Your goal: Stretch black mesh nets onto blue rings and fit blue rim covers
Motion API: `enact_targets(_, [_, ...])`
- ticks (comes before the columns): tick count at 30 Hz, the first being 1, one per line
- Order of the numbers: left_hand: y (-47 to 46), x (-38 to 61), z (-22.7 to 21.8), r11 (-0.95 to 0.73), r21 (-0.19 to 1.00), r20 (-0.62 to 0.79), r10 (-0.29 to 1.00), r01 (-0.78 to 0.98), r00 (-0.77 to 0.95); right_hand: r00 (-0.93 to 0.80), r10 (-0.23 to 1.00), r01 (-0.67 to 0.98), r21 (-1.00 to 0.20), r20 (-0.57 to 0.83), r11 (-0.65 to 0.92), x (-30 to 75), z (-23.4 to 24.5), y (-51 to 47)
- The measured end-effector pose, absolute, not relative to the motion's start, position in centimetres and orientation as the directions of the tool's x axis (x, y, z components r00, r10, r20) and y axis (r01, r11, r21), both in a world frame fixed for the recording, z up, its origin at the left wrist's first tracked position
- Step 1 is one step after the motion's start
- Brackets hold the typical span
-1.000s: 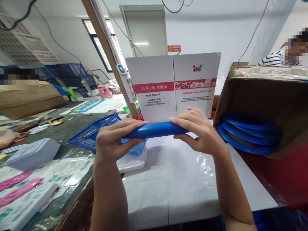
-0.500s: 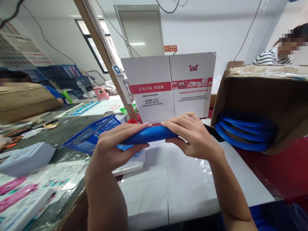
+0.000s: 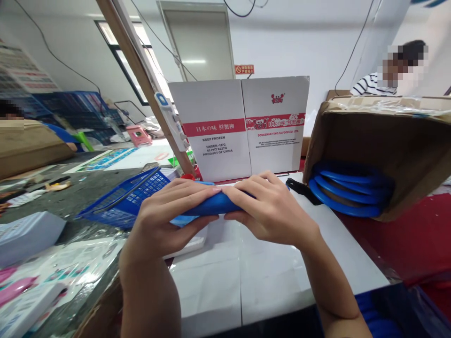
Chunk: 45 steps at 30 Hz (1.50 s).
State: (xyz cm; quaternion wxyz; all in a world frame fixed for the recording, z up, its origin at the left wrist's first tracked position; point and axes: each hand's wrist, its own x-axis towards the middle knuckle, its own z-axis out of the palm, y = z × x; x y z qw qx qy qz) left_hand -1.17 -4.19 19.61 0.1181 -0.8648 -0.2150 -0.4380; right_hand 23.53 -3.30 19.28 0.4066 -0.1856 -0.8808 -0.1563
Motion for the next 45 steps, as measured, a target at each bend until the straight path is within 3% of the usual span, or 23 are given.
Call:
enact_targets(8, [-1.8,-0.2,18.6,-0.916,-0.044,0.885,0.149,0.399,0.44,-0.568,0.177,0.573,0.231,0.804,0.787,23.4,19.4,-3.7])
enact_targets(15, [-2.5,0.6,18.6,-0.853,-0.143,0.912,0.083,0.501,0.402,-0.475,0.145,0.623,0.216,0.868,0.752,22.6,18.6,-3.6])
enact_targets(21, [-2.4,0.5,18.9,-0.837,-0.155,0.911,0.085,0.525,0.405,-0.454,0.148,0.607,0.184,0.878,0.773,22.5,18.6,-2.8])
enact_targets(29, [-6.6,0.6,16.7,-0.898,0.094,0.815,0.318,0.431,0.485,-0.578,0.356,0.482,-0.046,0.735,0.875,24.6,16.9,-6.5])
enact_targets(34, [-11.7,1.7,15.0,-0.874,0.247,0.746,0.447,0.42,0.492,-0.602,0.442,0.518,-0.096,0.664,0.85,26.0,15.7,-11.8])
enact_targets(40, [-14.4,3.0,14.0,-0.833,0.295,0.784,0.49,0.468,0.38,-0.47,0.557,0.592,-0.223,0.685,0.774,25.3,15.7,-14.6])
enact_targets(45, [-16.2,3.7,13.2,-0.794,0.331,0.814,0.514,0.51,0.273,-0.397,0.584,0.588,-0.293,0.708,0.754,24.6,15.3,-16.1])
